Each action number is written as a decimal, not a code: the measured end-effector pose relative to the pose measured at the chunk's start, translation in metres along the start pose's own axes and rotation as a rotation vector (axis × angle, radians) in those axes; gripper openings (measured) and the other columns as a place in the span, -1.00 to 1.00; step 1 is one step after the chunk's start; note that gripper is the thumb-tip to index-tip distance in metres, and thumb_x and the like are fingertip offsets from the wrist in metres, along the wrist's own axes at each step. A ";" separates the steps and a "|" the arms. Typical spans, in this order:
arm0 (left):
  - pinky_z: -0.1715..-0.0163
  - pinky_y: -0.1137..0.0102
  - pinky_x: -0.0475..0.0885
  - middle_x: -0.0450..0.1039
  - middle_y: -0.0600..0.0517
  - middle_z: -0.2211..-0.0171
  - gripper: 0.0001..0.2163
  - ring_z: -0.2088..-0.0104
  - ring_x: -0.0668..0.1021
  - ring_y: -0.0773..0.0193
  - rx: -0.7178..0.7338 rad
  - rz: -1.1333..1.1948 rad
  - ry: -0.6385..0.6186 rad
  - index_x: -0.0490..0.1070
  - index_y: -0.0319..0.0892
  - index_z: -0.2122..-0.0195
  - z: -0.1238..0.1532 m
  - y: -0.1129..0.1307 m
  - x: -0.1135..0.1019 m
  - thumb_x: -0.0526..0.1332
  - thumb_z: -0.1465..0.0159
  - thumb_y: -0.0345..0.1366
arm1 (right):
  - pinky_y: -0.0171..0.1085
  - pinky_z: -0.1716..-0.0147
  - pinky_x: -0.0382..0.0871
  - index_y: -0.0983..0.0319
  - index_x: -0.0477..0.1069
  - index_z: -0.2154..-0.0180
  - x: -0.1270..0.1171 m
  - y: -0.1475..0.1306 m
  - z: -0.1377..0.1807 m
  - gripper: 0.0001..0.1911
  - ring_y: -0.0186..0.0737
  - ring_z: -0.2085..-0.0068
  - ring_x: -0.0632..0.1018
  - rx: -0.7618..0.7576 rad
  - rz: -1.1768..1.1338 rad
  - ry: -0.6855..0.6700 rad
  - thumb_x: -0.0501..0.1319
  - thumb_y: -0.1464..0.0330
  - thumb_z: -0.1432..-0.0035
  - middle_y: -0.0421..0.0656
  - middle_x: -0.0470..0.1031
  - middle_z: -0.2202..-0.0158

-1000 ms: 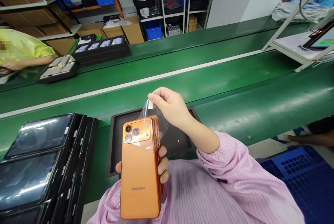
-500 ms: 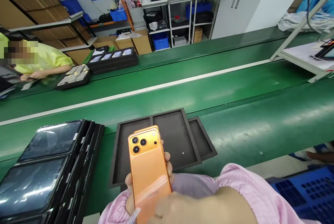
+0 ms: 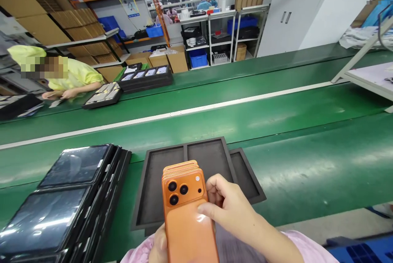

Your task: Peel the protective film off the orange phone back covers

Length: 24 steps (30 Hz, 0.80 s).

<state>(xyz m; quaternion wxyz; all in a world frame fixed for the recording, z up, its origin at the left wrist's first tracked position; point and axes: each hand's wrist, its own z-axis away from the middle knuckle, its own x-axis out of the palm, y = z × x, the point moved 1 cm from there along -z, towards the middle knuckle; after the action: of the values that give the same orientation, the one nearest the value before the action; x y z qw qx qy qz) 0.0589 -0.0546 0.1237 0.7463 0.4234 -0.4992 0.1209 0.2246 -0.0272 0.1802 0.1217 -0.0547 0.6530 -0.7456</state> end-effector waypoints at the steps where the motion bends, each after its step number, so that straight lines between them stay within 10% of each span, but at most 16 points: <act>1: 0.41 0.41 0.41 0.56 -0.04 0.43 -0.43 0.46 0.55 0.18 0.018 -0.008 -0.025 0.54 -0.23 0.19 -0.001 0.003 0.008 0.47 0.25 -0.08 | -0.39 0.57 0.14 0.20 0.24 0.44 0.001 0.004 0.000 -0.80 -0.38 0.54 0.26 0.027 -0.050 -0.011 0.26 0.32 0.08 -0.32 0.23 0.59; 8: -0.03 0.06 0.28 0.54 -0.14 0.17 -0.34 0.05 0.49 -0.16 0.186 -0.057 0.035 0.47 -0.20 0.07 -0.006 -0.007 0.022 0.46 0.26 -0.10 | -0.36 0.48 0.20 0.24 0.30 0.42 -0.003 0.008 0.000 -0.71 -0.35 0.47 0.31 0.089 -0.217 -0.006 0.29 0.17 0.05 -0.26 0.31 0.52; 17: 0.08 0.15 0.41 0.55 -0.13 0.14 -0.45 0.10 0.54 -0.07 0.111 0.028 0.224 0.43 -0.19 0.00 0.012 0.006 0.013 0.37 0.06 -0.17 | -0.41 0.68 0.12 0.20 0.24 0.32 -0.012 0.032 -0.014 -0.46 -0.39 0.62 0.27 0.211 -0.375 0.098 0.29 -0.07 0.15 -0.30 0.29 0.58; 24: 0.21 0.28 0.47 0.57 -0.16 0.17 -0.65 0.21 0.59 0.06 0.145 0.122 0.338 0.55 -0.21 0.19 0.030 0.027 -0.017 0.31 -0.03 -0.15 | -0.21 0.39 0.33 0.28 0.22 -0.10 -0.048 0.055 -0.061 -0.50 -0.11 0.45 0.51 0.230 0.770 0.420 0.05 0.26 -0.14 -0.17 0.45 0.55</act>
<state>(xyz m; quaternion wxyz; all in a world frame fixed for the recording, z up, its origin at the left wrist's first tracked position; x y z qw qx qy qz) 0.0150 -0.0567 0.1271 0.7785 0.4184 -0.3814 0.2710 0.2623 0.0375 0.1210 0.2604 0.3586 0.5491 -0.7086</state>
